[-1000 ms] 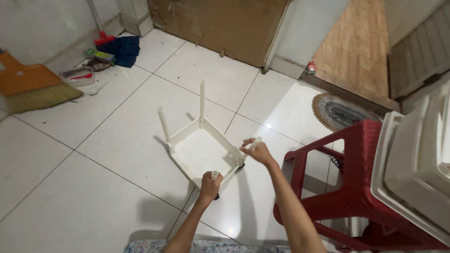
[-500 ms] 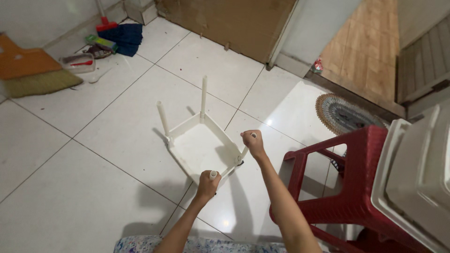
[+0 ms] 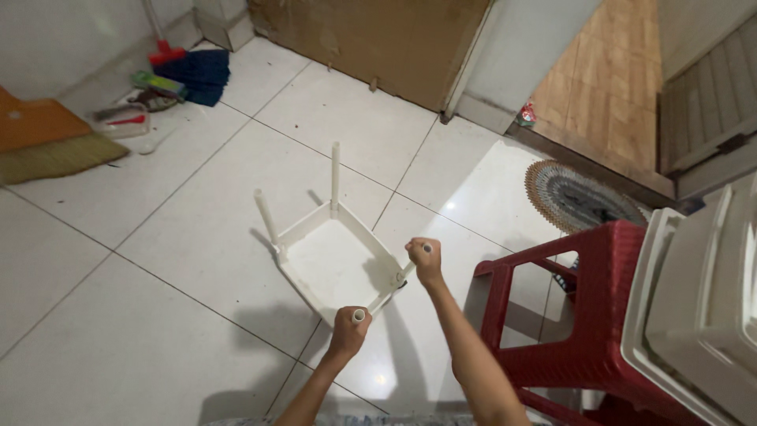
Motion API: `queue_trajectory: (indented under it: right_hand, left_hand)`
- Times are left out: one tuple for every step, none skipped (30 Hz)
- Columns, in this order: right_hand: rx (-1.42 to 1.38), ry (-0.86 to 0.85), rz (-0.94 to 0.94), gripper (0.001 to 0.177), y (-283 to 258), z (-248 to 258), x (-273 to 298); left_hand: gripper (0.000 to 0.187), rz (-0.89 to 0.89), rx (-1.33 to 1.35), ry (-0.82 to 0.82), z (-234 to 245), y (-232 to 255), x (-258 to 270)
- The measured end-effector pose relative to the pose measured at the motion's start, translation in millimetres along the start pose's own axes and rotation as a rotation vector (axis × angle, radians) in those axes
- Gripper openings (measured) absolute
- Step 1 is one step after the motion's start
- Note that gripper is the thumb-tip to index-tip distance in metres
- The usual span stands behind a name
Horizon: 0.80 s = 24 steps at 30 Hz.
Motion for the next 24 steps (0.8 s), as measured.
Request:
queue_trajectory:
  right_hand:
    - [0.054, 0.047, 0.069, 0.038, 0, -4, -1]
    - [0.119, 0.093, 0.13, 0.036, -2, 0, 3]
    - [0.184, 0.137, 0.191, 0.035, -4, 6, 6]
    - [0.135, 0.114, 0.192, 0.038, -3, 4, 7]
    - [0.085, 0.091, 0.193, 0.041, -4, 3, 7]
    - [0.035, 0.063, 0.198, 0.044, -5, 4, 4]
    - [0.016, 0.093, 0.121, 0.044, -1, 9, 2]
    - [-0.003, 0.122, 0.043, 0.044, 2, 14, 1]
    - [-0.021, 0.151, -0.035, 0.045, 5, 20, 1]
    - [-0.044, 0.129, 0.007, 0.045, 1, 20, -7]
    - [-0.067, 0.107, 0.048, 0.045, -3, 20, -17]
    - [-0.081, 0.084, 0.076, 0.045, -5, 24, -17]
    - [-0.066, 0.112, 0.053, 0.044, -3, 29, -20]
    - [-0.054, 0.145, 0.021, 0.043, 1, 31, -15]
    - [-0.041, 0.178, -0.01, 0.043, 5, 33, -10]
    - [-0.032, 0.144, -0.012, 0.043, 8, 30, -11]
    - [-0.023, 0.11, -0.013, 0.043, 10, 26, -11]
    - [-0.013, 0.07, -0.013, 0.044, 12, 19, -12]
    - [-0.013, 0.08, 0.005, 0.042, 13, 15, -14]
    - [-0.009, 0.088, 0.014, 0.041, 14, 12, -7]
    - [-0.005, 0.095, 0.023, 0.041, 16, 10, -2]
    - [0.037, 0.148, 0.086, 0.042, 14, 8, 3]
    - [0.08, 0.201, 0.149, 0.043, 11, 7, 8]
    - [0.125, 0.254, 0.223, 0.044, 5, 8, 5]
  left_hand:
    - [0.035, -0.007, -0.01, 0.012, 1, -1, -4]
    - [0.035, 0.015, 0.006, 0.01, -3, -2, 0]
    - [0.035, 0.036, 0.022, 0.007, -6, -4, 3]
    - [0.035, 0.05, 0.032, 0.002, -5, -5, 1]
    - [0.035, 0.034, 0.016, -0.002, -3, -4, 1]
    - [0.035, 0.015, 0.003, -0.002, -3, -4, 1]
    - [0.035, -0.004, -0.011, -0.001, -2, -3, 2]
    - [0.034, 0.002, -0.006, 0.01, 0, -3, 5]
    - [0.034, 0.008, 0.0, 0.021, 3, -2, 9]
    - [0.034, 0.001, 0.01, 0.036, 3, 1, 3]
    - [0.034, 0.055, 0.015, 0.014, 1, 1, -3]
    - [0.035, 0.125, 0.022, -0.01, -3, -1, 1]
    - [0.036, 0.195, 0.029, -0.034, -7, -3, 4]
    - [0.035, 0.113, 0.015, -0.034, -4, 1, 9]
    - [0.034, 0.032, 0.002, -0.034, -3, 5, 14]
    - [0.034, -0.059, -0.009, -0.032, -4, 10, 13]
    - [0.034, -0.009, -0.027, -0.032, -4, 8, 12]
    - [0.034, 0.04, -0.043, -0.026, -5, 6, 8]
    - [0.035, 0.09, -0.058, -0.019, -4, 4, 6]
    - [0.035, 0.145, -0.029, -0.037, -4, 1, 10]
    - [0.035, 0.2, 0.001, -0.054, -5, -3, 13]
    - [0.036, 0.251, 0.024, -0.08, -4, -6, 13]
    - [0.035, 0.182, -0.006, -0.058, -1, -3, 15]
    - [0.034, 0.104, -0.028, -0.037, -3, 1, 12]
Point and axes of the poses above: each hand's wrist, its own x-axis away from the middle knuckle, its own z-axis out of the back of the hand, y = z × x, the point moved 5 cm from there along -x, towards the middle knuckle, and after that the axes turned 15 degrees about y, right-handed, at the moved point
